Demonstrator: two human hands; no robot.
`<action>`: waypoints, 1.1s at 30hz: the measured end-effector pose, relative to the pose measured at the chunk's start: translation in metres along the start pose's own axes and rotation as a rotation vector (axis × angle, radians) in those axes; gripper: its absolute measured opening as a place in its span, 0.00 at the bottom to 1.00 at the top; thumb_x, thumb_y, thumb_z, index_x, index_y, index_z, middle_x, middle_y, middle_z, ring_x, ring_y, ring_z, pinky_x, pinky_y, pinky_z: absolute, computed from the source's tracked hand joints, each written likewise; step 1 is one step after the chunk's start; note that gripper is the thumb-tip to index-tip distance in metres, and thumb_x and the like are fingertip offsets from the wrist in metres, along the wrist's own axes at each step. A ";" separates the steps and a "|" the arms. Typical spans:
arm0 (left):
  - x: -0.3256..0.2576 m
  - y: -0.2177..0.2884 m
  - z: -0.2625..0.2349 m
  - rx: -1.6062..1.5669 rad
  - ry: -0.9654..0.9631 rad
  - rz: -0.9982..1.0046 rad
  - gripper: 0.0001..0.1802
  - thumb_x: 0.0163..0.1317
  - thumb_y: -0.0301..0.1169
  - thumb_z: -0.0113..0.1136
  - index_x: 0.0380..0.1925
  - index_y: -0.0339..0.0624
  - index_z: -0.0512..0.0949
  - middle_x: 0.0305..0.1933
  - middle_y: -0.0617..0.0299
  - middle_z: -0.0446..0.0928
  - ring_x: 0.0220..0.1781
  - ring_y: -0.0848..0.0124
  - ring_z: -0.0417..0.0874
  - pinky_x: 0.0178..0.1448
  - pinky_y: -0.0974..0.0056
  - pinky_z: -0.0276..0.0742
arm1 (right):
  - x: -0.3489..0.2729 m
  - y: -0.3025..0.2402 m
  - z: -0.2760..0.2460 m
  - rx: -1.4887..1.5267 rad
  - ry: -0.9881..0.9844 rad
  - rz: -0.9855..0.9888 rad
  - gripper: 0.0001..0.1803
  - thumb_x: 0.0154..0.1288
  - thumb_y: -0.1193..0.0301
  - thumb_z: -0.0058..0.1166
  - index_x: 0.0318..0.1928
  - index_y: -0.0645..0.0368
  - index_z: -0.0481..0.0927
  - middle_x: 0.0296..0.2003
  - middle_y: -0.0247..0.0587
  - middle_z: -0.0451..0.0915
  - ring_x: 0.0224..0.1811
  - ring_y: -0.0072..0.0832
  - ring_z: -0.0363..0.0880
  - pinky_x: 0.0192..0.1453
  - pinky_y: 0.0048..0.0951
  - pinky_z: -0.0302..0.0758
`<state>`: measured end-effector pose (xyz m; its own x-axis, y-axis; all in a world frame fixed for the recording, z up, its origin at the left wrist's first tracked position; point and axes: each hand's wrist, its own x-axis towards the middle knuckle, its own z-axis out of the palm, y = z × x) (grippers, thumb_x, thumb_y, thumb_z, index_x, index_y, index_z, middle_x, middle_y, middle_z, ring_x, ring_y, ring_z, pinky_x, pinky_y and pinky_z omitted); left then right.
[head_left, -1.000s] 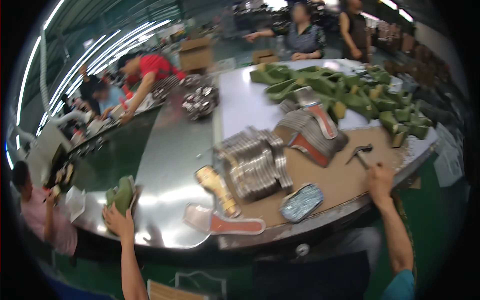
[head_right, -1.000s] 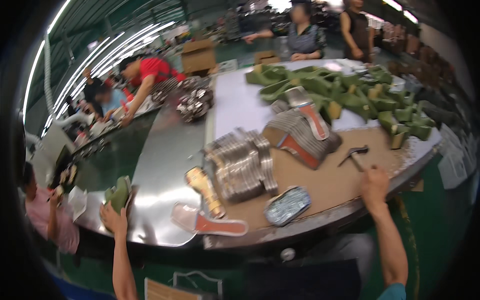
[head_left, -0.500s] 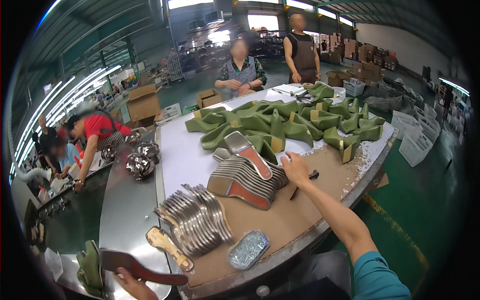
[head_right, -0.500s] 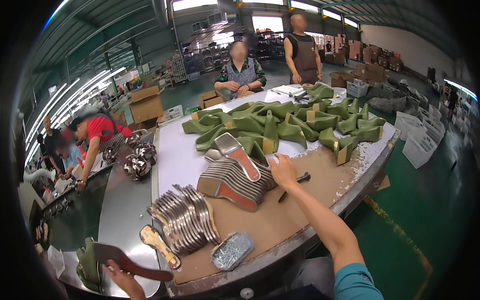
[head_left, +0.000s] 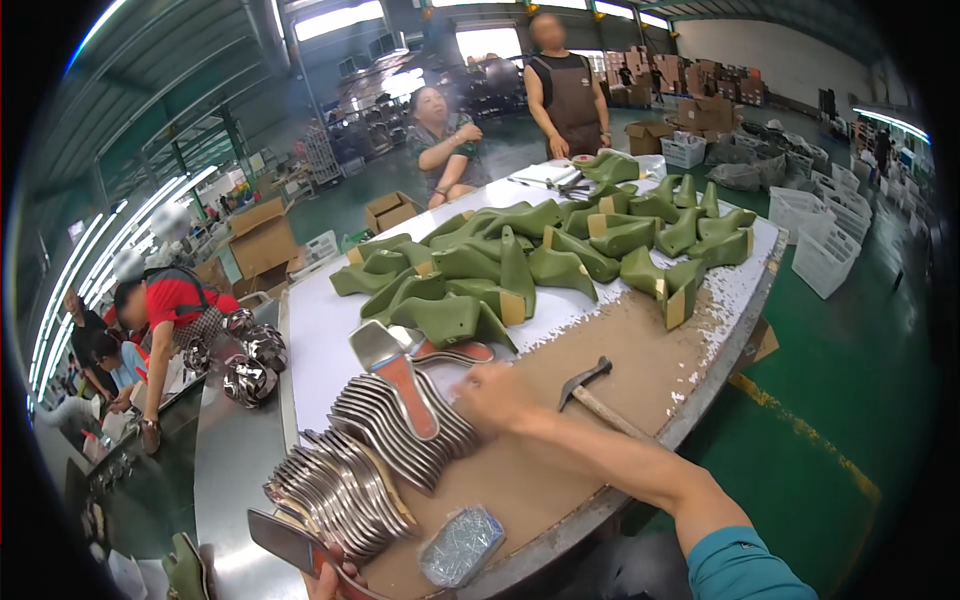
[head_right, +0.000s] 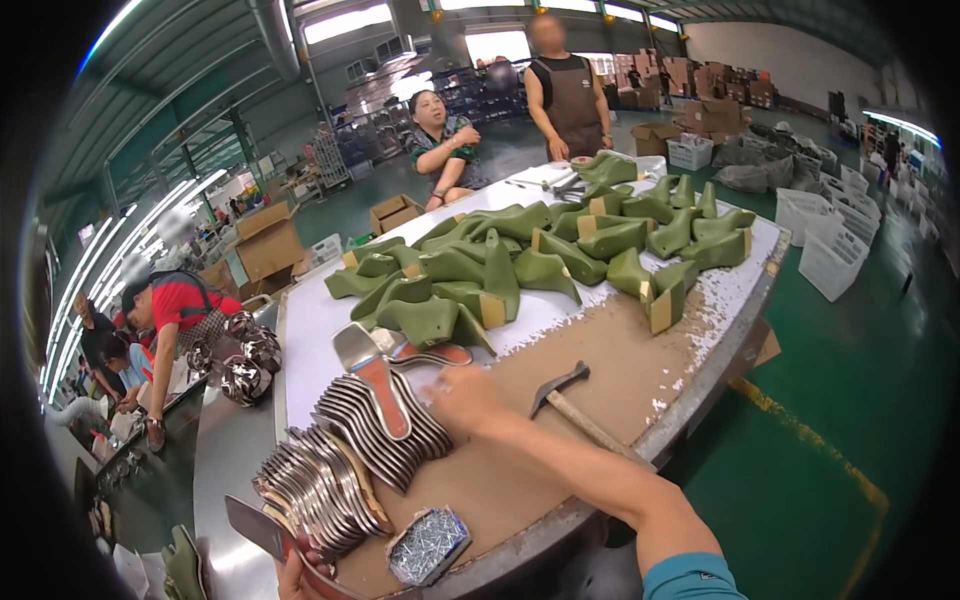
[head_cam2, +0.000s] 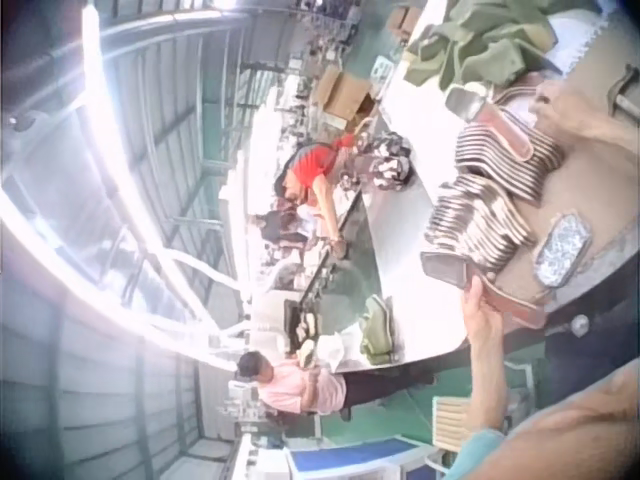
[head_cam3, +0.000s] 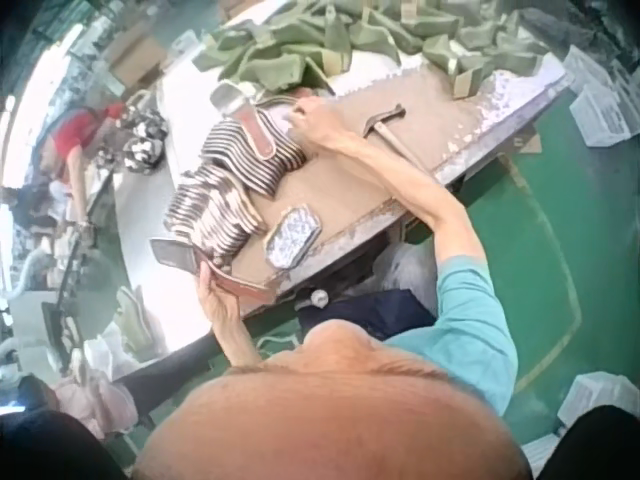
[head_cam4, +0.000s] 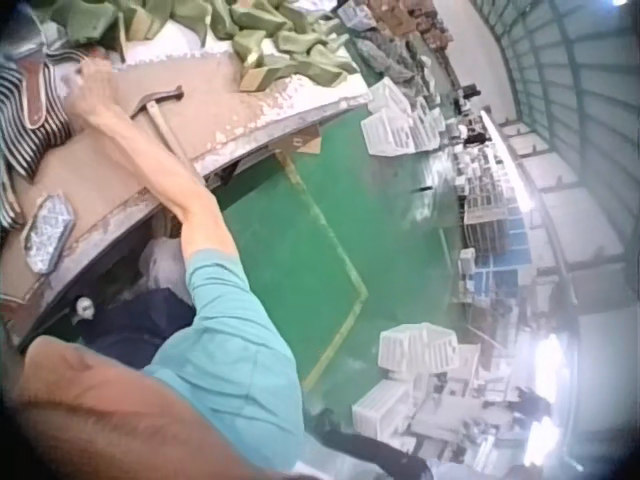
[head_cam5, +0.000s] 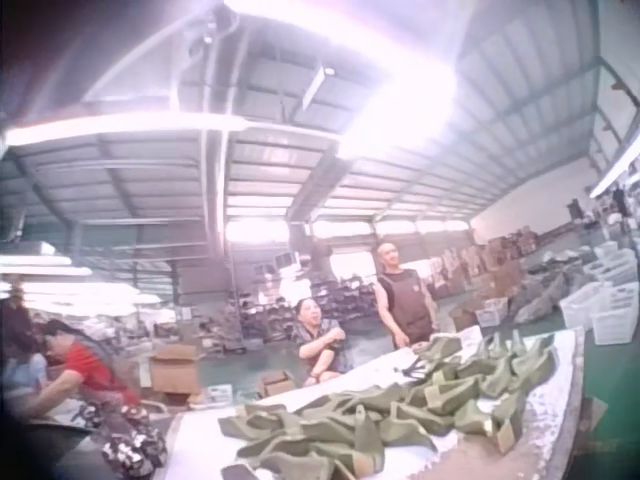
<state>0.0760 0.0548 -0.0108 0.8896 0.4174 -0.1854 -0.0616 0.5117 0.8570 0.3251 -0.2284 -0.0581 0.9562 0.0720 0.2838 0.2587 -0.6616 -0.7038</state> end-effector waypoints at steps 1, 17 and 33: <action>-0.007 0.002 -0.010 0.006 0.039 -0.059 0.16 0.65 0.35 0.56 0.49 0.38 0.75 0.37 0.62 0.79 0.35 0.71 0.79 0.41 0.66 0.77 | 0.012 0.008 -0.011 -0.031 0.211 -0.054 0.29 0.58 0.54 0.59 0.51 0.65 0.74 0.48 0.56 0.76 0.53 0.50 0.72 0.58 0.44 0.69; -0.062 -0.029 -0.044 0.086 0.160 -0.254 0.21 0.68 0.32 0.51 0.59 0.43 0.65 0.43 0.57 0.77 0.37 0.64 0.80 0.40 0.60 0.78 | -0.018 0.096 -0.136 -0.047 0.298 0.265 0.17 0.59 0.66 0.56 0.42 0.68 0.79 0.30 0.50 0.82 0.25 0.31 0.81 0.30 0.35 0.76; -0.097 -0.043 0.081 -0.028 -0.397 -0.355 0.45 0.57 0.66 0.48 0.58 0.35 0.69 0.45 0.49 0.78 0.39 0.57 0.81 0.47 0.56 0.79 | -0.143 -0.169 -0.077 0.353 -0.100 -0.256 0.24 0.62 0.58 0.58 0.52 0.59 0.72 0.47 0.51 0.77 0.52 0.38 0.77 0.53 0.37 0.72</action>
<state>0.0285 -0.0685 0.0091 0.9603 -0.0984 -0.2610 0.2673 0.5924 0.7601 0.1338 -0.1840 0.0703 0.8595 0.2836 0.4252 0.5027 -0.3189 -0.8035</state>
